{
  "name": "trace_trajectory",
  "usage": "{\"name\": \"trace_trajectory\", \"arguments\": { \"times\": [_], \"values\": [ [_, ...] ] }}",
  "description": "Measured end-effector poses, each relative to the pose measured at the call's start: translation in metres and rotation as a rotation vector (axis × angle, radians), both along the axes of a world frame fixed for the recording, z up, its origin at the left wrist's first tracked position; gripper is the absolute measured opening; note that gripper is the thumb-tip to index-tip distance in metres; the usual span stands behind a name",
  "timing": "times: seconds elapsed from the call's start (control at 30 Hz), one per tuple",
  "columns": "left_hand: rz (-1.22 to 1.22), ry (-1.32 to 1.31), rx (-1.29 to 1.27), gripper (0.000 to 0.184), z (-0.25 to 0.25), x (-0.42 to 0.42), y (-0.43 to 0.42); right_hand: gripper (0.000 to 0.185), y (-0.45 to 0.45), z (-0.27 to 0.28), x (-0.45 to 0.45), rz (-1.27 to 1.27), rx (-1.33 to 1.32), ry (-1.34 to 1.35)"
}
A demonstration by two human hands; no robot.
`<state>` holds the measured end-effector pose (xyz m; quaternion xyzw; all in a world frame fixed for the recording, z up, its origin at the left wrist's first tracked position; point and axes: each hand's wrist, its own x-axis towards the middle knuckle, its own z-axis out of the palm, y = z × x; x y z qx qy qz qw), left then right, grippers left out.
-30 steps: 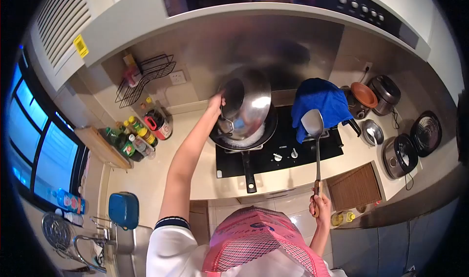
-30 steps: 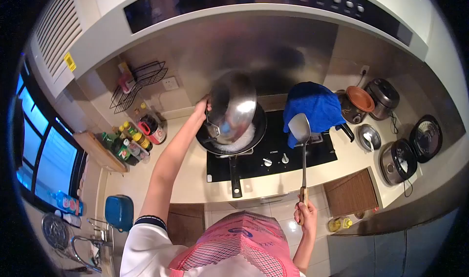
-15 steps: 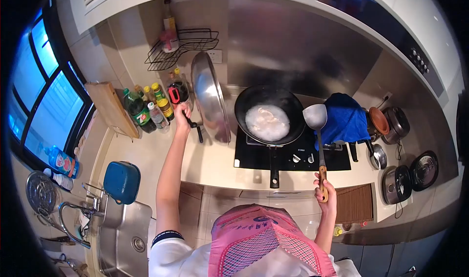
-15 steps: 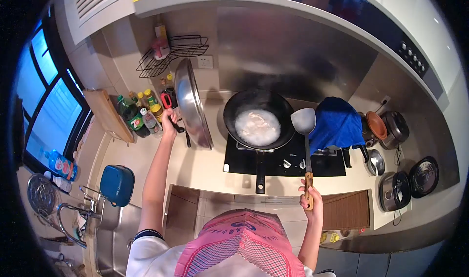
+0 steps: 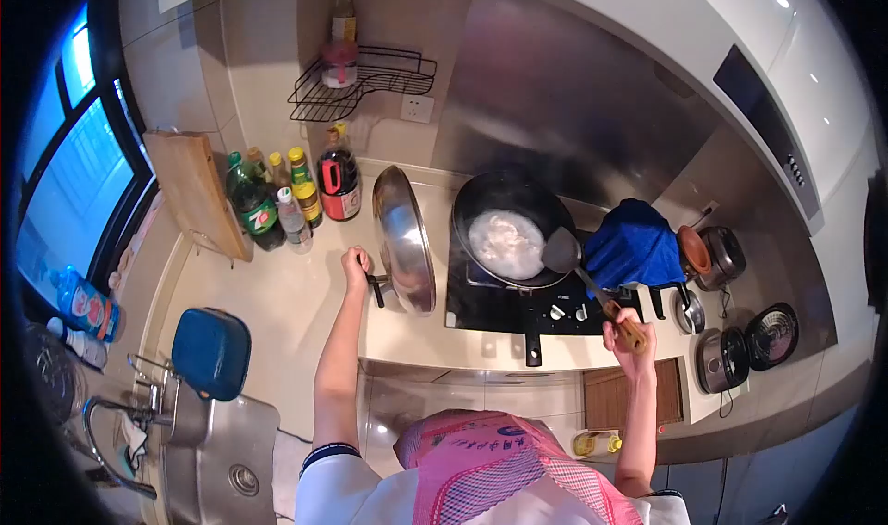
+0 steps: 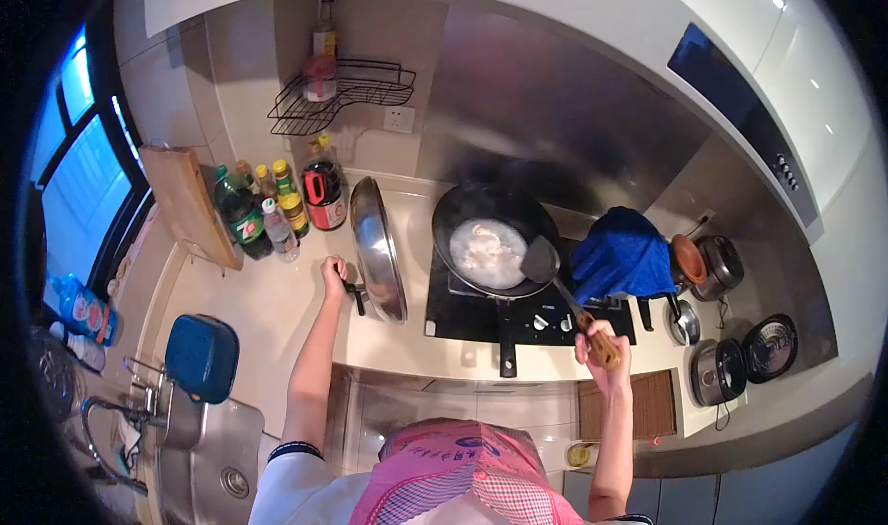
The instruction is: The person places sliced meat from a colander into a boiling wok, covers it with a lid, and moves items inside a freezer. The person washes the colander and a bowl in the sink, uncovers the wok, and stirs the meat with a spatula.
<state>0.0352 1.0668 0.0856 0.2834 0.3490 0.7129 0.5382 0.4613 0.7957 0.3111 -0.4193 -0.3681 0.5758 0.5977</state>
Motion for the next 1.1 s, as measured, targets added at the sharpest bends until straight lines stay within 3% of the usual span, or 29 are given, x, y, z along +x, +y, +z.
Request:
{"name": "trace_trajectory", "arguments": {
  "times": [0.17, 0.23, 0.3, 0.4, 0.57, 0.77, 0.87, 0.9, 0.93, 1.03, 1.1],
  "values": [
    [-0.059, 0.050, 0.035, 0.029, -0.009, 0.004, 0.032, 0.034, 0.033, 0.012, -0.017, 0.097, 0.020, 0.152],
    [-0.058, 0.059, 0.040, 0.029, -0.008, 0.004, 0.045, 0.033, 0.047, 0.016, -0.026, 0.164, 0.017, 0.093],
    [-0.042, 0.099, 0.077, 0.028, -0.011, 0.004, 0.057, 0.019, 0.061, 0.022, -0.040, 0.242, 0.076, 0.038],
    [-0.036, 0.080, 0.124, 0.028, -0.017, 0.001, 0.075, 0.020, 0.081, 0.026, -0.046, 0.299, 0.118, -0.177],
    [-0.099, 0.202, 0.177, 0.028, -0.024, -0.013, 0.099, 0.018, 0.101, 0.019, -0.040, 0.139, 0.044, -0.538],
    [-0.256, 0.437, 0.174, 0.023, -0.009, -0.030, 0.094, 0.023, 0.110, 0.024, -0.030, -0.173, -0.101, -0.560],
    [-0.210, 0.559, 0.161, 0.012, 0.001, -0.033, 0.086, 0.026, 0.116, 0.021, -0.026, -0.242, -0.109, -0.595],
    [-0.072, 0.624, 0.184, 0.005, 0.002, -0.034, 0.084, 0.026, 0.117, 0.018, -0.025, -0.239, -0.117, -0.588],
    [0.069, 0.687, 0.208, 0.011, 0.003, -0.035, 0.083, 0.026, 0.120, 0.014, -0.022, -0.259, -0.135, -0.638],
    [0.287, 0.526, 0.208, 0.021, 0.069, -0.033, 0.046, 0.024, 0.128, -0.014, -0.011, -0.308, -0.143, -0.722],
    [0.201, 0.495, 0.304, 0.025, 0.159, -0.004, -0.016, 0.022, 0.132, -0.040, 0.000, -0.354, -0.060, -0.789]
  ]
}}
